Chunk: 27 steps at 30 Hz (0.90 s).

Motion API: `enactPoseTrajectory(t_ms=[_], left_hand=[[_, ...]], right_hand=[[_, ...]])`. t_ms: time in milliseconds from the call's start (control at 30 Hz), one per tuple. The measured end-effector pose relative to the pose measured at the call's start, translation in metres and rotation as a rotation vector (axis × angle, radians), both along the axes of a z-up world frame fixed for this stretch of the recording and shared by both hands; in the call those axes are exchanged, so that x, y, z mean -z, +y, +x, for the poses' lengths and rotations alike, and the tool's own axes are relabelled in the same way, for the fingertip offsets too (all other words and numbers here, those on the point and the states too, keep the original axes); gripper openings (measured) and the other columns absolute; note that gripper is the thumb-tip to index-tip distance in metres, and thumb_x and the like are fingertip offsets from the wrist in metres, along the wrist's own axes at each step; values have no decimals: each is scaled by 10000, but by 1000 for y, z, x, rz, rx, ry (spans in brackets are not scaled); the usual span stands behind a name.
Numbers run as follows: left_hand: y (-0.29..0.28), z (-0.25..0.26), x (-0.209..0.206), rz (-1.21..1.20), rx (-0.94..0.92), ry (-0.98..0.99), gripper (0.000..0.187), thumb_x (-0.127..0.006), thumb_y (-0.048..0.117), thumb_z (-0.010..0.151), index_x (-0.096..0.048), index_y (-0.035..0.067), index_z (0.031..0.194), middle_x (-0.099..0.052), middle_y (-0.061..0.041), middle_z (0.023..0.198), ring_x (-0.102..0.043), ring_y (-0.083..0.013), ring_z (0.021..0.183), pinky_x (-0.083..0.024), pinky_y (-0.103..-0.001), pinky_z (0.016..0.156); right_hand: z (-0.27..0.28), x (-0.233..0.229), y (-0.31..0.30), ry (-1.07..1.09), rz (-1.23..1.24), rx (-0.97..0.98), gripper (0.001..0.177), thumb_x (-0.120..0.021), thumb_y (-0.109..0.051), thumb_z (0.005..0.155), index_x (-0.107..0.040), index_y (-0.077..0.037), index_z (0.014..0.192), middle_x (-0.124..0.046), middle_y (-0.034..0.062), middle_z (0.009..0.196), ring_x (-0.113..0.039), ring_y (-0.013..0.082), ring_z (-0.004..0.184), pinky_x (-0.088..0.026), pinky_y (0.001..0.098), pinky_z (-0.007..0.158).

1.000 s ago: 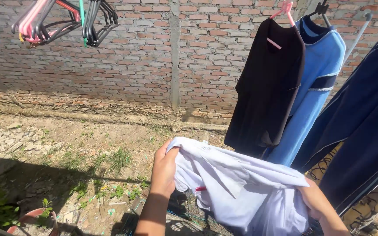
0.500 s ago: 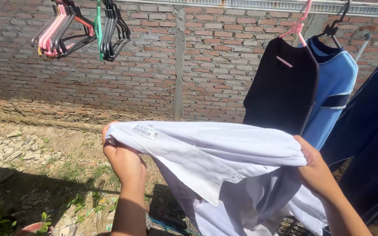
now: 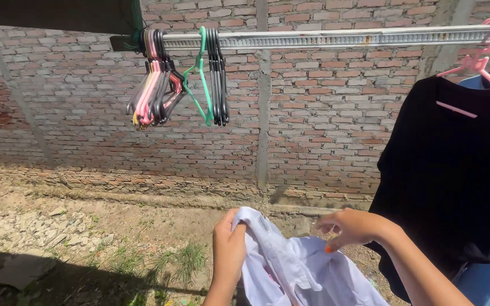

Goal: The person takes clothes from a laundry basket, puts them onto hangers, and hangs the hangers onto a drying rack.

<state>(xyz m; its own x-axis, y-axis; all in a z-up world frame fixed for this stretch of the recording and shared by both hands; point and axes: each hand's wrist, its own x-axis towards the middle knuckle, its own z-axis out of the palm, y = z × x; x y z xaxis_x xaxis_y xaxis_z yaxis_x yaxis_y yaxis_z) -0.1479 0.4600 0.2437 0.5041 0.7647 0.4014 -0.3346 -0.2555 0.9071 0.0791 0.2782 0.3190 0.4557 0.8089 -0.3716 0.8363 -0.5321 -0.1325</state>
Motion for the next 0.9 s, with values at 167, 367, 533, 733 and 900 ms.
enactPoseTrajectory(t_ms=[167,367,533,733,900], left_hand=[[28,-9,31,-284,14,-47,214,-542,3,889,-700,2,1033,-706,-37,869,-640,-102,805,-510,-266,736],[45,-4,98,-178,196,-49,228,-543,-45,875,-686,-20,1050,-694,-48,883,-646,-83,868,-488,-241,780],[57,12,132,-156,346,-21,346,-496,-36,795,-676,-2,1088,-724,-42,920,-689,-84,916,-508,-233,849],[62,15,159,-188,370,31,258,-550,-19,840,-670,-10,1068,-709,-42,894,-683,-82,880,-509,-240,821],[58,25,165,-190,356,49,252,-550,-39,828,-674,-2,1045,-714,-39,867,-693,-79,845,-516,-234,787]], right_hand=[[-25,-85,124,217,985,-249,497,-687,-290,918,-598,-103,1371,-752,59,1245,-696,171,1192,-532,353,1017],[-5,-116,304,447,1328,6,838,-789,-336,845,-338,-61,1496,-607,151,1280,-637,245,1177,-538,387,942],[2,-130,348,825,1166,195,540,-770,-254,869,-542,5,1285,-722,132,1036,-681,219,895,-553,372,751],[34,-126,342,1309,1059,242,173,-713,-162,922,-726,-32,1034,-761,60,876,-723,154,689,-582,307,612],[24,-147,290,1349,1144,401,149,-724,-176,917,-766,-99,1038,-810,20,894,-706,90,665,-546,253,582]])
